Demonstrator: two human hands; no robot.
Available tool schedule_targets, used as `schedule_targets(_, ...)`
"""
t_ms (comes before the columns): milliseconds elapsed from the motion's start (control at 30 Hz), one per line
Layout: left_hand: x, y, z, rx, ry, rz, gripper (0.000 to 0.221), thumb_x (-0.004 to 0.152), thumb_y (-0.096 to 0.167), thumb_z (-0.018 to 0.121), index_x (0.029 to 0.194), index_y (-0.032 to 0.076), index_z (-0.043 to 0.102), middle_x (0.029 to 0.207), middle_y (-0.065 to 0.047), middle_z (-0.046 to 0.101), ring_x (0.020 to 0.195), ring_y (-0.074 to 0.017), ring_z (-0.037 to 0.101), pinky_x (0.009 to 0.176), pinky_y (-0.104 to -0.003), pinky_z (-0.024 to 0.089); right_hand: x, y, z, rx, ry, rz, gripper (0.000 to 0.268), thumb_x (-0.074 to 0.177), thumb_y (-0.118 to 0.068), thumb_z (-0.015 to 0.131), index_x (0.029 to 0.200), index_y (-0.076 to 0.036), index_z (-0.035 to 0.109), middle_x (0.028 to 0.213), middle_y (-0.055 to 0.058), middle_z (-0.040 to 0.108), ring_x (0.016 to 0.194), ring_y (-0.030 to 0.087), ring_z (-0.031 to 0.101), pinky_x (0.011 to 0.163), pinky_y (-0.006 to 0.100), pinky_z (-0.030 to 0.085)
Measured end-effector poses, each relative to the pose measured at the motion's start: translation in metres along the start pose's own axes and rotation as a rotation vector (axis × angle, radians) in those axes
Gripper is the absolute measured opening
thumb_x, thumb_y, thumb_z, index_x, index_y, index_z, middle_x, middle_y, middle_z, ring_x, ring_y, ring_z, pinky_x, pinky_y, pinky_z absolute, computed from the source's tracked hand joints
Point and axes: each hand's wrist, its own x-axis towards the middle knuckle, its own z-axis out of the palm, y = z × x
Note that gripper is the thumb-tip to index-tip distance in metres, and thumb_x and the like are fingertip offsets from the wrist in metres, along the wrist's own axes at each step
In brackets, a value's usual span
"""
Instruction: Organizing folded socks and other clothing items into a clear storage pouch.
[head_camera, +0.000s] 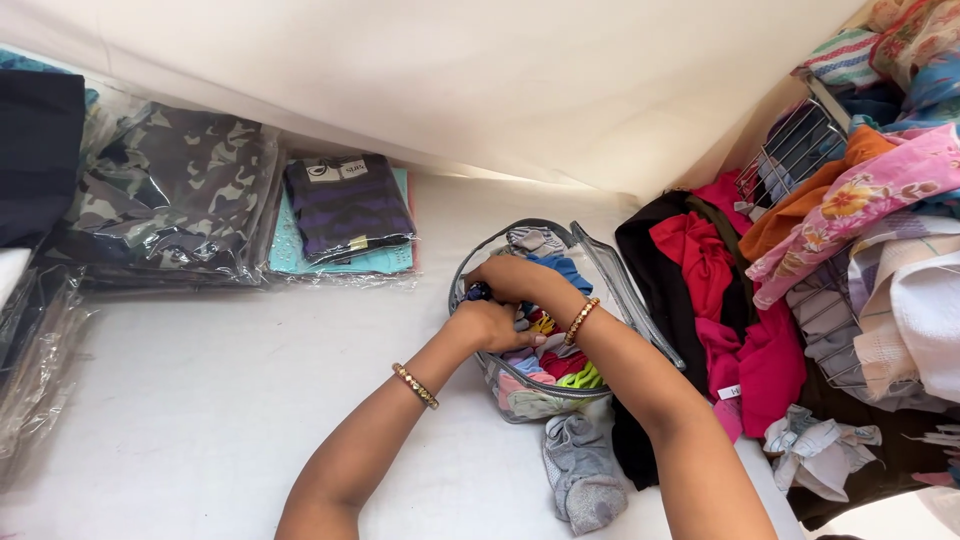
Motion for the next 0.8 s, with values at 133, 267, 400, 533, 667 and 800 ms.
schedule_targets(133,0.002,0.000,-0.001,0.001,-0.045,0.032,0.108,0.078,0.088,0.048,0.140,0.001,0.056,0.132,-0.019,0.067,0.118,-0.0331,0.067,0.099,-0.044,0.054,0.001,0.000,-0.002,0.086,-0.196,0.075,0.059,0.073,0.005,0.064,0.127,-0.019,0.070,0.115,0.017,0.074,0.105,0.035,0.070,0.089,0.043,0.055)
schedule_targets(267,-0.021,0.006,-0.024,0.012,-0.080,0.033,0.091,0.085,0.077,0.057,0.135,0.001,0.061,0.127,-0.021,0.069,0.116,-0.0337,0.067,0.101,-0.045,0.052,-0.014,0.003,-0.024,0.226,-0.267,0.019,0.062,0.074,0.004,0.065,0.133,-0.015,0.063,0.123,0.017,0.070,0.112,0.034,0.067,0.095,0.042,0.052)
schedule_targets(400,-0.071,0.007,-0.065,-0.084,0.117,0.086,0.049,0.092,0.048,0.060,0.126,0.015,0.069,0.117,-0.014,0.072,0.111,-0.0326,0.068,0.096,-0.048,0.053,-0.060,0.024,-0.067,0.384,-0.021,-0.140,0.052,0.079,-0.002,0.067,0.131,-0.010,0.066,0.128,0.010,0.073,0.120,0.024,0.070,0.103,0.035,0.054)
schedule_targets(533,-0.037,-0.014,-0.050,-0.173,0.335,0.096,0.037,0.097,0.032,0.057,0.125,0.012,0.068,0.119,-0.013,0.072,0.114,-0.0329,0.067,0.097,-0.047,0.054,-0.109,0.036,-0.061,0.338,0.069,0.077,0.053,0.079,-0.002,0.069,0.131,-0.013,0.070,0.127,0.010,0.075,0.118,0.025,0.072,0.103,0.035,0.055)
schedule_targets(667,0.032,-0.033,-0.011,-0.298,0.498,0.155,0.049,0.094,0.026,0.059,0.140,0.009,0.054,0.132,-0.019,0.061,0.123,-0.0371,0.059,0.104,-0.046,0.046,-0.135,0.025,-0.034,0.069,0.277,0.206,0.058,0.066,-0.012,0.088,0.121,-0.011,0.067,0.117,0.012,0.069,0.110,0.035,0.067,0.093,0.042,0.054)
schedule_targets(800,0.048,-0.029,0.003,-0.266,0.299,0.011,0.062,0.096,0.033,0.062,0.147,0.004,0.043,0.138,-0.023,0.057,0.127,-0.0396,0.056,0.108,-0.046,0.046,-0.140,0.021,-0.009,0.151,0.564,0.167,0.057,0.066,-0.014,0.089,0.112,-0.006,0.057,0.112,0.014,0.062,0.104,0.039,0.065,0.085,0.045,0.054)
